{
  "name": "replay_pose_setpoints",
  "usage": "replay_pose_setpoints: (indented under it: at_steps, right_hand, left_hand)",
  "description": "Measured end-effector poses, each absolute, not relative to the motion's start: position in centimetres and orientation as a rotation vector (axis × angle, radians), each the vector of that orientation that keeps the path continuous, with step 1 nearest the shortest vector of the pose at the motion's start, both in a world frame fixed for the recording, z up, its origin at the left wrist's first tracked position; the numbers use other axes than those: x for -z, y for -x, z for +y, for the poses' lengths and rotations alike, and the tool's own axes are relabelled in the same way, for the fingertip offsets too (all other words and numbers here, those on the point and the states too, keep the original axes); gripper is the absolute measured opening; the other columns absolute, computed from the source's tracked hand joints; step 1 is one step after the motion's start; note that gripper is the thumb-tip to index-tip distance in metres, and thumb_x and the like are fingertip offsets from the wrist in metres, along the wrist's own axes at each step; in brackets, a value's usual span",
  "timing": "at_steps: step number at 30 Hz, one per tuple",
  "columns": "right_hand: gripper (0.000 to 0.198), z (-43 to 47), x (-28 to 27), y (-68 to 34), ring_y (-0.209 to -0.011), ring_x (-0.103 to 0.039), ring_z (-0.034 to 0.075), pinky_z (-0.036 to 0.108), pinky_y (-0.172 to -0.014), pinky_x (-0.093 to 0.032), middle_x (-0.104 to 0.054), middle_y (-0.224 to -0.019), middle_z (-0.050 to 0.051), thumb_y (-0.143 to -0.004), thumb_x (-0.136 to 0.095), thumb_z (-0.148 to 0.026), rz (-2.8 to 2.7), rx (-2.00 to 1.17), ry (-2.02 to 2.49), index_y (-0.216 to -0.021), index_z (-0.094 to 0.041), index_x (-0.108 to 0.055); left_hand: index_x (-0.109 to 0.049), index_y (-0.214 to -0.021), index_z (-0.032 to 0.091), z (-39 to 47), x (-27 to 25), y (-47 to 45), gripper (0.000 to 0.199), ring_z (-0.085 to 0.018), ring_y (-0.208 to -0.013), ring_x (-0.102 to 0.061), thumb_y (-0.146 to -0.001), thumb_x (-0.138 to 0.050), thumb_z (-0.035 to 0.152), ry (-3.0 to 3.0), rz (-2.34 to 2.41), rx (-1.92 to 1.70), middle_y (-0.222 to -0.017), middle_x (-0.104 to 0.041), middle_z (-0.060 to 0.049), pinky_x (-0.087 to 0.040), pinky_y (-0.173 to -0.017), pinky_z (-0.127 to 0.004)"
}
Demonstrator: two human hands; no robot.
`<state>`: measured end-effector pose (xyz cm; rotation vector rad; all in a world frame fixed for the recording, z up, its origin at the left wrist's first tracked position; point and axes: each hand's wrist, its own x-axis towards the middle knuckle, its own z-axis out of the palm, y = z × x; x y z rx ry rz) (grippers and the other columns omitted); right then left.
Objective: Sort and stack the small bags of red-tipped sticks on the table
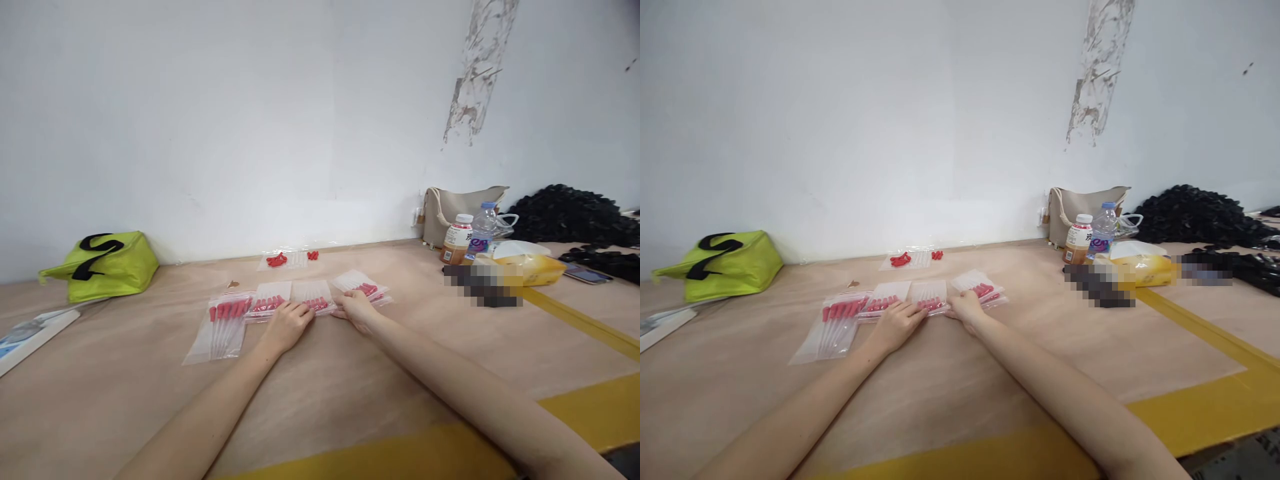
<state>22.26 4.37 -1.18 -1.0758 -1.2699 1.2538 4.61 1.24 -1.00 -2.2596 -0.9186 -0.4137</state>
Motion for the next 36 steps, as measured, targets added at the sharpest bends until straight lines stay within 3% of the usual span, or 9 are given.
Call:
replay_pose_setpoints:
  at_steps: [3, 7, 9, 11, 14, 17, 24, 32, 36]
  right_hand:
    - [0.012, 4.3, 1.8, -23.6, -0.072, -0.059, 0.015, 0.027, -0.062, -0.052, -0.057, -0.075, 0.005, -0.066, -0.053, -0.017, -1.223, -1.273, 1.139, -0.076, -0.016, -0.047]
    - [0.042, 4.2, 2.5, -25.1, -0.077, -0.058, 0.015, 0.026, -0.064, -0.050, -0.057, -0.096, 0.009, -0.059, -0.060, -0.012, -1.584, -1.036, 1.166, -0.099, -0.015, -0.048]
    - [0.044, 4.2, 2.6, -25.6, -0.075, -0.058, 0.012, 0.025, -0.066, -0.048, -0.057, -0.098, 0.008, -0.062, -0.056, -0.008, -1.928, -0.736, 1.062, -0.105, -0.015, -0.048]
    - [0.035, 4.2, 2.4, -25.8, -0.074, -0.056, 0.011, 0.023, -0.066, -0.045, -0.057, -0.096, 0.007, -0.068, -0.050, -0.007, -2.215, -0.334, 0.907, -0.102, -0.015, -0.051]
    - [0.018, 4.4, 2.0, -25.7, -0.071, -0.054, 0.012, 0.023, -0.062, -0.040, -0.057, -0.083, 0.006, -0.078, -0.042, -0.010, -2.471, 0.393, 0.754, -0.085, -0.014, -0.057]
    - [0.022, 4.6, 1.9, -25.7, -0.060, -0.049, 0.010, 0.024, -0.056, -0.033, -0.056, -0.068, 0.004, -0.081, -0.038, -0.010, -2.497, 0.745, 0.733, -0.071, -0.014, -0.057]
    - [0.025, 4.2, 2.5, -26.1, -0.056, -0.044, 0.009, 0.026, -0.052, -0.021, -0.054, -0.062, 0.001, -0.081, -0.039, -0.011, -2.341, 0.912, 0.750, -0.061, -0.016, -0.054]
    - [0.021, 4.0, 2.0, -26.4, -0.060, -0.045, 0.010, 0.026, -0.055, -0.024, -0.056, -0.070, 0.001, -0.082, -0.038, -0.014, -2.367, 0.878, 0.821, -0.072, -0.016, -0.056]
    - [0.020, 3.8, 1.9, -25.6, -0.075, -0.046, 0.012, 0.026, -0.058, -0.026, -0.057, -0.077, 0.003, -0.085, -0.040, -0.026, -2.333, 0.818, 0.774, -0.077, -0.018, -0.057]
  left_hand:
    - [-0.057, -0.088, 0.018, 1.3, 0.9, -4.9, 0.014, -0.017, -0.071, -0.055, -0.083, -0.045, 0.015, 2.326, -0.882, 0.448, -0.077, -0.060, -0.003, -0.042, -0.061, -0.027]
    - [-0.053, -0.100, 0.017, 0.7, 0.7, -4.6, 0.019, -0.017, -0.083, -0.054, -0.084, -0.043, 0.015, 2.361, -0.939, 0.557, -0.091, -0.059, -0.007, -0.045, -0.069, -0.028]
    - [-0.053, -0.099, 0.016, 0.5, 0.7, -4.0, 0.019, -0.018, -0.083, -0.054, -0.084, -0.041, 0.016, 2.348, -0.981, 0.566, -0.092, -0.058, -0.007, -0.045, -0.069, -0.029]
    - [-0.055, -0.093, 0.016, 0.4, 0.9, -3.5, 0.019, -0.017, -0.078, -0.055, -0.086, -0.038, 0.017, 2.340, -0.997, 0.532, -0.089, -0.058, -0.007, -0.046, -0.067, -0.028]
    - [-0.057, -0.085, 0.014, 0.6, 1.4, -3.0, 0.021, -0.015, -0.072, -0.056, -0.086, -0.036, 0.015, 2.339, -1.012, 0.424, -0.088, -0.058, -0.007, -0.047, -0.063, -0.027]
    - [-0.057, -0.083, 0.013, 0.8, 1.5, -2.9, 0.019, -0.015, -0.070, -0.056, -0.085, -0.038, 0.012, 2.323, -1.001, 0.336, -0.089, -0.059, -0.007, -0.047, -0.061, -0.027]
    - [-0.057, -0.073, 0.012, 0.9, 0.8, -3.1, 0.020, -0.016, -0.067, -0.055, -0.083, -0.040, 0.008, 2.277, -0.845, 0.318, -0.076, -0.058, -0.006, -0.045, -0.059, -0.028]
    - [-0.057, -0.077, 0.013, 1.0, 0.8, -2.9, 0.019, -0.015, -0.074, -0.055, -0.084, -0.039, 0.010, 2.287, -0.734, 0.445, -0.084, -0.060, -0.005, -0.044, -0.066, -0.028]
    - [-0.056, -0.083, 0.014, 1.1, 0.9, -2.9, 0.019, -0.015, -0.077, -0.055, -0.085, -0.038, 0.010, 2.274, -0.757, 0.527, -0.086, -0.061, -0.005, -0.043, -0.070, -0.028]
